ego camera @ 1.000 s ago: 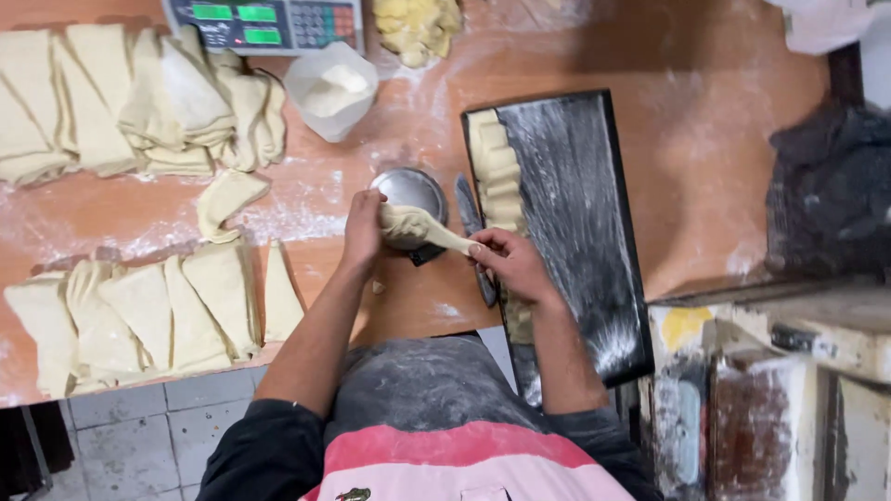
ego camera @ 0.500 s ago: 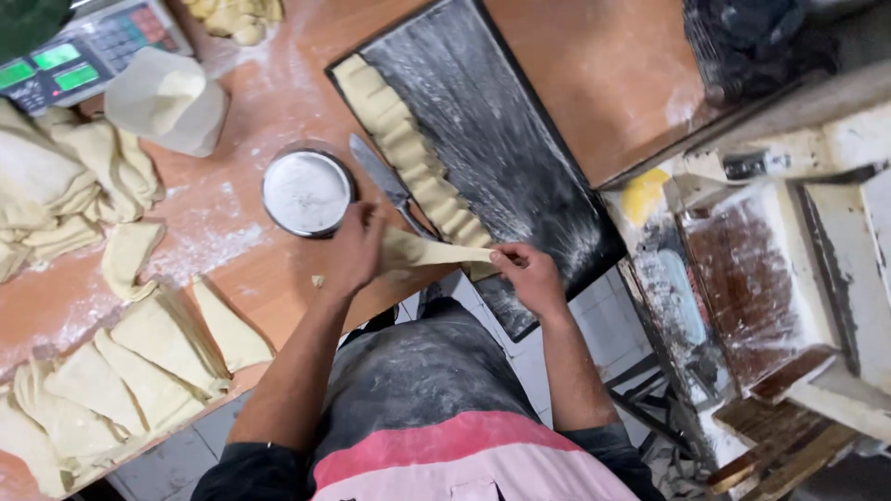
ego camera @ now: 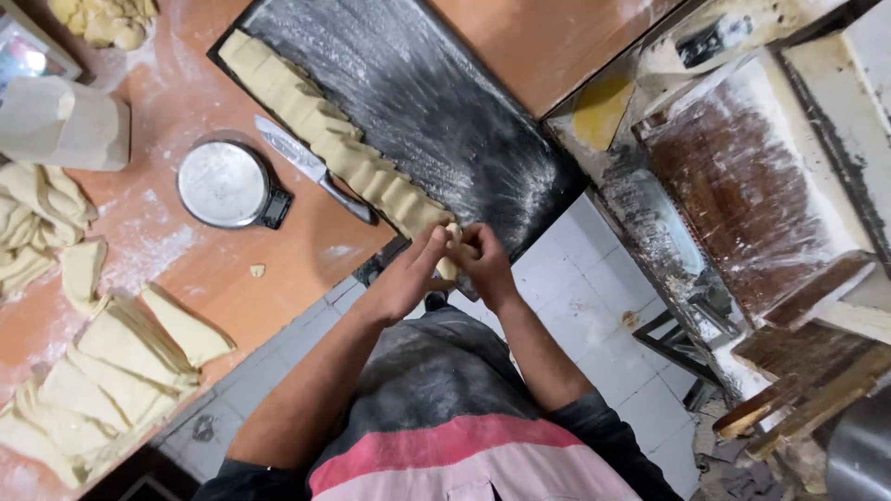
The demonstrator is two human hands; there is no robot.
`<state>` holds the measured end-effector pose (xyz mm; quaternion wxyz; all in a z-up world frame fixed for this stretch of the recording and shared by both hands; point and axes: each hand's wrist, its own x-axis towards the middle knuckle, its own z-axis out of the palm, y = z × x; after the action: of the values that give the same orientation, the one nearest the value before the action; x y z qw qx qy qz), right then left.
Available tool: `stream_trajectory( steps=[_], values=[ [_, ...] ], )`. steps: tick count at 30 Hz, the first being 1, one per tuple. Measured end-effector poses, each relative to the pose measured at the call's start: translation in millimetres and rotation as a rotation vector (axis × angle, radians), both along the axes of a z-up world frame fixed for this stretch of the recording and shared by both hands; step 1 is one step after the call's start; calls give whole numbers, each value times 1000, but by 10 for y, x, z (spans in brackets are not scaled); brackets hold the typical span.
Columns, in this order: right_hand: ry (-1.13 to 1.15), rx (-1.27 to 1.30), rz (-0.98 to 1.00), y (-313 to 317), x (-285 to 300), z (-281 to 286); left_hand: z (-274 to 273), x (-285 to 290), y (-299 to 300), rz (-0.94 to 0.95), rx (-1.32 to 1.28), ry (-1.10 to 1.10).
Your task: Weighing portions of dough on a scale and shaping them for baking.
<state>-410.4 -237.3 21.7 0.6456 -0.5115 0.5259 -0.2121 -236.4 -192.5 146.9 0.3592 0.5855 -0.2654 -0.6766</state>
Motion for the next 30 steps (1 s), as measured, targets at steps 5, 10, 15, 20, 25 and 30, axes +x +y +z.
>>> stream_trajectory(
  steps=[5, 10, 15, 20, 25, 30],
  values=[
    [-584, 314, -173, 53, -352, -138, -635, -56, 88, 46, -112, -312],
    [-808, 422, -152, 105, -507, -380, -1212, -215, 112, 235, 336, 460],
    [-169, 93, -97, 210, -427, -1281, -1209, -97, -1, 10, -198, -661],
    [313, -305, 123, 93, -123, -425, -1203, -19, -169, -119, -268, -910],
    [297, -797, 305, -43, 52, -237, -951, 96, 54, -9, -451, -1036],
    [308, -761, 364, 29, 504, -134, -1071, 585, 1249, 291, -145, -865]
  ],
)
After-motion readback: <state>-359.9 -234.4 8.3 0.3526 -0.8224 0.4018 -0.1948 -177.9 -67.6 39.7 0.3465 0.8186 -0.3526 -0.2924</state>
